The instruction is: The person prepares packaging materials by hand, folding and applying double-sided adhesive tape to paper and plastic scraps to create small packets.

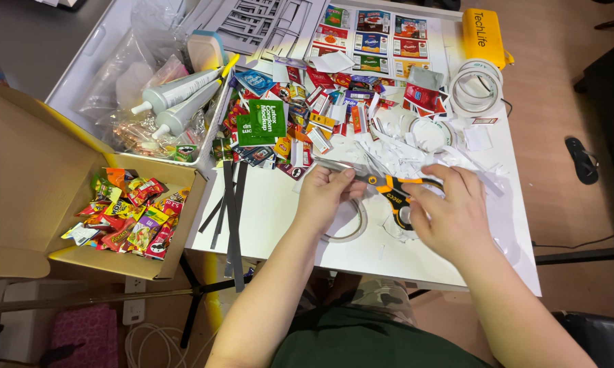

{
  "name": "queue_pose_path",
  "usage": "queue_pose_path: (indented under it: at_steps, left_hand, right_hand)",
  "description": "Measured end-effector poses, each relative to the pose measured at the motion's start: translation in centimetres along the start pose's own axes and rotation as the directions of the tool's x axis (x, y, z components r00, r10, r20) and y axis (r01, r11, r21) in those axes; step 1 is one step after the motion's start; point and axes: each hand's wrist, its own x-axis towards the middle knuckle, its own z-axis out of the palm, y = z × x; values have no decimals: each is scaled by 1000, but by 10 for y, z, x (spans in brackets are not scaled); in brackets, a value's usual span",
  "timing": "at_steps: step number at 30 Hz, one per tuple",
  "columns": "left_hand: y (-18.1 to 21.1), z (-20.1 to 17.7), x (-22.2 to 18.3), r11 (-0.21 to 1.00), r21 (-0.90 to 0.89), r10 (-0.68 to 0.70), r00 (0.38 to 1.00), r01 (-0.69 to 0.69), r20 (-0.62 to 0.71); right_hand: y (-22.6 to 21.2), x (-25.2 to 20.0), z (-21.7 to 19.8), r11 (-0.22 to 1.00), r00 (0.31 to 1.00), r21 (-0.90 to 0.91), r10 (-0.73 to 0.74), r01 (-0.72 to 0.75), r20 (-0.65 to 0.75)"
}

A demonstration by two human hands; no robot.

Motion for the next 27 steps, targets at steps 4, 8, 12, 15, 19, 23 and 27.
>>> queue_pose_path:
  at_steps: [4, 8, 12, 15, 19, 23, 27]
  left_hand:
    - [-10, -3, 8, 999, -41, -37, 998, 34, -56]
    - [-5, 5, 2, 999, 4, -36, 999, 36, -34]
    - [43, 19, -23, 957, 288, -16, 1000, 17, -7]
    - [61, 20, -34, 344, 928, 80, 989, -142, 121]
    - [54, 18, -49, -22, 915, 300, 870, -403, 391]
    - [52, 20, -88, -293, 845, 223, 828, -447, 515]
    - [55, -1, -113, -358, 800, 95, 834, -481, 544]
  right_hand:
    - [-13, -4, 3, 926, 991, -365, -123, 99, -45]
    - [-2, -9, 9, 885, 988, -451, -151, 119, -36]
    - [9, -28, 8, 954, 997, -289, -63, 74, 47]
    - [-2, -20, -9, 978, 950, -182, 151, -104, 273]
    - [-18, -9, -22, 838, 714, -105, 515, -535, 474]
    - [-25, -17, -15, 830, 723, -17, 496, -558, 480]
    - [-33, -25, 1, 884, 792, 59, 384, -464, 474]
